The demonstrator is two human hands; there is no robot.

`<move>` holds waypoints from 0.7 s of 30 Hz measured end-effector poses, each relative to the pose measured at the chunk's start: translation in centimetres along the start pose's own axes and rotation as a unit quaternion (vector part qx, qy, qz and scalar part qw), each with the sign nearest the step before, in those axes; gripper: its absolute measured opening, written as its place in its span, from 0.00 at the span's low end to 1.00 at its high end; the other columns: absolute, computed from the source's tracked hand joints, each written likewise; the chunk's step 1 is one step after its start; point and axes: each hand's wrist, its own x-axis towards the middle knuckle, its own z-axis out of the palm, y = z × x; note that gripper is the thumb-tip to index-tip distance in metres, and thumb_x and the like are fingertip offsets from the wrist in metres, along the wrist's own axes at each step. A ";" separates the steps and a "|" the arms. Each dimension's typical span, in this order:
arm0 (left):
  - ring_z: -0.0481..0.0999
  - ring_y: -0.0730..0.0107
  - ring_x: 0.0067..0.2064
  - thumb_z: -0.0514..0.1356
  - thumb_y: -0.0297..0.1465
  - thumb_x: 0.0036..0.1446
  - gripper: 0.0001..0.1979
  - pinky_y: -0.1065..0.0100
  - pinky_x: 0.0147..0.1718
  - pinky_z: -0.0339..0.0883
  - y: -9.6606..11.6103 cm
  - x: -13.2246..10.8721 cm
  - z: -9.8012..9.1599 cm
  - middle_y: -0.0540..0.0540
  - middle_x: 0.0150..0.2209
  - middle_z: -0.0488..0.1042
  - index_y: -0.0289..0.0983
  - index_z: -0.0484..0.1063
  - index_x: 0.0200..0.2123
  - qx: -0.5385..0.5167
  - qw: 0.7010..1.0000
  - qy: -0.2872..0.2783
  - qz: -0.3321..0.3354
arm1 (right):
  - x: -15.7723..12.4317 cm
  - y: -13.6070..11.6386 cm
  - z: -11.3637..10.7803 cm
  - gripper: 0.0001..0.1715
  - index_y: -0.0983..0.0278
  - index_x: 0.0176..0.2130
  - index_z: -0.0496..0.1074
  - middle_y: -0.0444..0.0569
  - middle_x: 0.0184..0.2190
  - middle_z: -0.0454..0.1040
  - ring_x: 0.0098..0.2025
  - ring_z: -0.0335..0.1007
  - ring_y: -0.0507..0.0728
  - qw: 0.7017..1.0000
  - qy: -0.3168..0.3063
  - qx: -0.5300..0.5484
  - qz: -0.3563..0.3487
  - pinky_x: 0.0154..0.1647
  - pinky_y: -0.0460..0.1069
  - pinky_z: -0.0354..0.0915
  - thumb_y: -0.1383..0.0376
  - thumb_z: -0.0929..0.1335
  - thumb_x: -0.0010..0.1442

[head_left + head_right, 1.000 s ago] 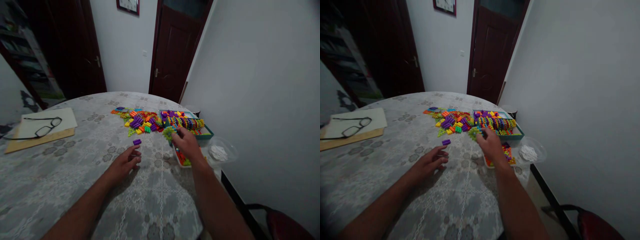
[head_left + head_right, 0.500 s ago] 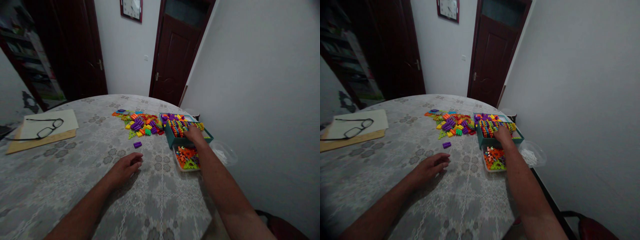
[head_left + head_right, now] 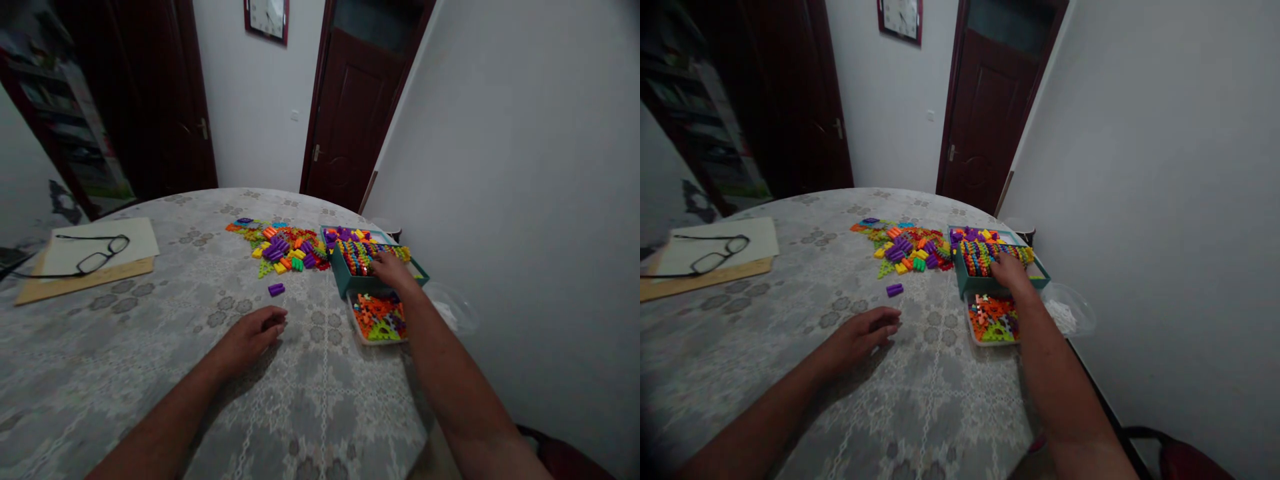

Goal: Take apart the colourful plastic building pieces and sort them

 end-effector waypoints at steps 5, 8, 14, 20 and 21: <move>0.83 0.51 0.47 0.68 0.48 0.59 0.25 0.56 0.46 0.77 0.8 -0.3 0.2 0.36 0.50 0.85 0.37 0.82 0.52 -0.006 1.000 0.007 -0.009 | -0.8 -0.2 0.1 0.26 0.72 0.63 0.77 0.64 0.58 0.81 0.59 0.76 0.64 0.999 0.032 -0.006 0.004 0.60 0.50 0.65 0.69 0.65 0.70; 0.83 0.54 0.44 0.67 0.46 0.58 0.23 0.58 0.44 0.77 1.0 -0.5 0.3 0.37 0.48 0.85 0.37 0.81 0.51 -0.017 1.000 0.009 -0.012 | -2.8 -1.5 0.0 0.26 0.74 0.62 0.76 0.69 0.59 0.78 0.61 0.74 0.67 0.991 0.136 -0.002 -0.005 0.64 0.56 0.65 0.69 0.62 0.71; 0.81 0.60 0.38 0.64 0.41 0.60 0.20 0.62 0.39 0.75 0.4 -0.5 0.7 0.41 0.42 0.84 0.36 0.80 0.51 -0.023 1.000 0.014 0.001 | -11.3 -8.8 5.0 0.17 0.62 0.51 0.79 0.57 0.50 0.82 0.54 0.78 0.63 0.918 0.200 0.211 -0.271 0.62 0.58 0.72 0.68 0.63 0.72; 0.82 0.59 0.41 0.58 0.37 0.63 0.13 0.61 0.46 0.74 0.5 -0.2 0.2 0.45 0.38 0.84 0.40 0.82 0.43 0.068 0.988 0.136 0.037 | -16.8 -14.5 12.6 0.29 0.61 0.65 0.72 0.61 0.65 0.74 0.68 0.69 0.67 0.901 0.092 0.207 -0.370 0.69 0.66 0.70 0.71 0.67 0.68; 0.83 0.57 0.44 0.58 0.35 0.63 0.12 0.60 0.49 0.73 0.5 -0.2 0.0 0.45 0.40 0.85 0.41 0.82 0.42 0.088 0.982 0.163 0.045 | -17.0 -14.6 13.0 0.28 0.61 0.65 0.73 0.60 0.66 0.73 0.68 0.69 0.67 0.904 0.076 0.196 -0.372 0.70 0.67 0.69 0.71 0.68 0.68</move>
